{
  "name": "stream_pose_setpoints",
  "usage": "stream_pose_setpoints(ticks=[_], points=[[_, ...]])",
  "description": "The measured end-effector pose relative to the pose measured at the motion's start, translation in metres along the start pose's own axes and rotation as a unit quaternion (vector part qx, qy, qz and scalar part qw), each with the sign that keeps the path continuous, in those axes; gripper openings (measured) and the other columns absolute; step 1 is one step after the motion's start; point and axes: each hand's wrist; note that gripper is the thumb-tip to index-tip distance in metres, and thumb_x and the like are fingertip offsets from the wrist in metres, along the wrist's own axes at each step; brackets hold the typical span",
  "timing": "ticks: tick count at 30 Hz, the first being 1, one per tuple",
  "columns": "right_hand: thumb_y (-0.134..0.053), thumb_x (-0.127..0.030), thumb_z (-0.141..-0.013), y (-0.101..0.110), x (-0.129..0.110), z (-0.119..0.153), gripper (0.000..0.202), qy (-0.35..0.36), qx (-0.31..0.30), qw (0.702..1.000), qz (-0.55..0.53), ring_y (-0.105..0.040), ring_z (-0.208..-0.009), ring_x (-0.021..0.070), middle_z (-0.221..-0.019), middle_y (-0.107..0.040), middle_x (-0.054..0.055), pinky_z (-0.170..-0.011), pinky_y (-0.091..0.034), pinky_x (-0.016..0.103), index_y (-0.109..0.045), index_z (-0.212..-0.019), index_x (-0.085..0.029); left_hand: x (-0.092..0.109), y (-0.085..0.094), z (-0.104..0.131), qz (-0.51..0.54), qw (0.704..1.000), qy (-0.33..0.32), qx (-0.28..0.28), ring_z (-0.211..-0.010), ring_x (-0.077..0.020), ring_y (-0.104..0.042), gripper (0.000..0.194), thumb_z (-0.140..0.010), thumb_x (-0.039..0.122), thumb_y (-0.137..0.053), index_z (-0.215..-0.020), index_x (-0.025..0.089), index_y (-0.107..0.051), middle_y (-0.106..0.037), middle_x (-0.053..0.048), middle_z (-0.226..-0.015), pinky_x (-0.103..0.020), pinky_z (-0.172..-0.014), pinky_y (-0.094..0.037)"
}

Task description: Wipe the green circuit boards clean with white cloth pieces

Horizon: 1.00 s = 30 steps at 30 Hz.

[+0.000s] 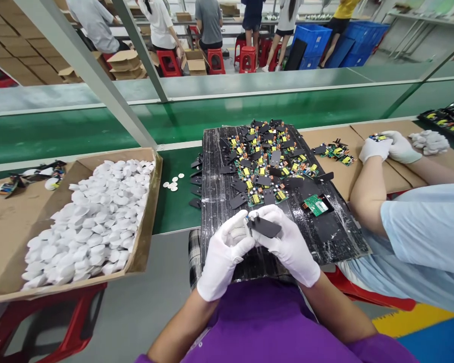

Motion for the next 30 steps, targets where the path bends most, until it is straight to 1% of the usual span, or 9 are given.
stream_pose_setpoints(ticks=[4, 7, 11, 14, 16, 19, 22, 26, 30], points=[[-0.073, -0.033, -0.087, 0.002, -0.004, -0.006, 0.014, -0.028, -0.037, 0.998, -0.042, -0.062, -0.099, 0.0166, -0.101, -0.062, 0.003, -0.088, -0.053, 0.03, -0.064, -0.088, -0.023, 0.002, 0.001, -0.001, 0.004, 1.0, -0.009, -0.004, -0.08, -0.0152, -0.069, 0.068, -0.063, 0.032, -0.091, -0.125, 0.019, -0.067, -0.077, -0.006, -0.098, -0.026, -0.079, -0.055], [-0.073, -0.032, -0.087, 0.003, -0.004, -0.007, 0.013, -0.014, -0.072, 0.997, -0.035, -0.061, -0.106, 0.0175, -0.104, -0.062, 0.004, -0.093, -0.052, 0.032, -0.063, -0.088, -0.023, 0.001, 0.003, -0.003, 0.02, 1.0, -0.009, -0.009, -0.09, -0.0154, -0.069, 0.064, -0.063, 0.034, -0.091, -0.122, 0.021, -0.069, -0.076, -0.006, -0.106, -0.024, -0.085, -0.053], [-0.072, -0.028, -0.088, -0.001, 0.002, -0.001, 0.011, 0.043, -0.038, 0.998, 0.017, -0.061, -0.103, 0.0175, -0.102, -0.061, 0.003, -0.093, -0.051, 0.034, -0.061, -0.089, -0.024, -0.002, 0.003, -0.004, 0.009, 1.0, -0.001, 0.006, -0.095, -0.0168, -0.067, 0.062, -0.064, 0.033, -0.09, -0.121, 0.021, -0.07, -0.075, -0.005, -0.108, -0.026, -0.089, -0.051], [-0.067, -0.032, -0.092, -0.002, 0.009, 0.002, 0.008, 0.105, -0.014, 0.993, 0.053, -0.062, -0.104, 0.0183, -0.106, -0.062, 0.004, -0.094, -0.051, 0.037, -0.063, -0.097, -0.026, -0.002, 0.001, -0.003, 0.021, 0.999, 0.001, -0.027, -0.093, -0.018, -0.067, 0.056, -0.069, 0.036, -0.087, -0.12, 0.021, -0.071, -0.074, -0.005, -0.101, -0.029, -0.091, -0.052], [-0.069, -0.04, -0.09, -0.001, 0.013, 0.002, 0.028, 0.138, -0.032, 0.986, 0.085, -0.06, -0.116, 0.0221, -0.121, -0.061, 0.008, -0.101, -0.05, 0.041, -0.062, -0.114, -0.028, -0.001, 0.001, -0.003, 0.034, 0.998, 0.011, -0.052, -0.092, -0.0199, -0.067, 0.043, -0.077, 0.038, -0.079, -0.115, 0.021, -0.072, -0.073, -0.005, -0.097, -0.032, -0.091, -0.053], [-0.076, -0.04, -0.084, 0.002, 0.017, 0.0, 0.055, 0.176, -0.044, 0.969, 0.169, -0.055, -0.128, 0.0259, -0.133, -0.059, 0.01, -0.109, -0.045, 0.045, -0.054, -0.133, -0.029, -0.001, 0.003, -0.005, -0.001, 0.999, 0.015, -0.04, -0.089, -0.0198, -0.065, 0.029, -0.087, 0.038, -0.061, -0.099, 0.015, -0.074, -0.066, -0.006, -0.086, -0.031, -0.087, -0.056], [-0.076, -0.033, -0.085, 0.003, 0.018, -0.001, 0.053, 0.203, -0.033, 0.955, 0.215, -0.061, -0.121, 0.0244, -0.124, -0.065, 0.008, -0.104, -0.05, 0.041, -0.054, -0.132, -0.029, -0.001, 0.004, -0.006, -0.063, 0.998, 0.018, -0.018, -0.105, -0.02, -0.06, 0.025, -0.083, 0.035, -0.063, -0.091, 0.015, -0.074, -0.06, -0.007, -0.087, -0.026, -0.097, -0.05], [-0.076, -0.031, -0.084, 0.002, 0.016, 0.0, 0.052, 0.2, -0.046, 0.951, 0.232, -0.062, -0.118, 0.0255, -0.122, -0.066, 0.009, -0.1, -0.052, 0.042, -0.055, -0.131, -0.029, 0.001, -0.004, -0.005, -0.019, 0.996, 0.081, -0.017, -0.11, -0.0289, -0.061, 0.036, -0.082, 0.057, -0.066, -0.084, 0.021, -0.069, -0.06, -0.008, -0.082, -0.043, -0.099, -0.053], [-0.079, -0.035, -0.081, -0.002, 0.016, 0.001, 0.053, 0.166, -0.053, 0.961, 0.213, -0.063, -0.117, 0.0259, -0.125, -0.065, 0.01, -0.098, -0.053, 0.042, -0.056, -0.128, -0.027, -0.002, -0.012, -0.006, 0.052, 0.992, 0.113, -0.013, -0.102, -0.0282, -0.064, 0.042, -0.079, 0.063, -0.066, -0.08, 0.021, -0.066, -0.061, -0.007, -0.078, -0.042, -0.091, -0.056]])
Point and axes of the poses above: each hand's wrist, its own z-axis away from the middle knuckle, its own y-axis out of the back of the hand, x = y × z
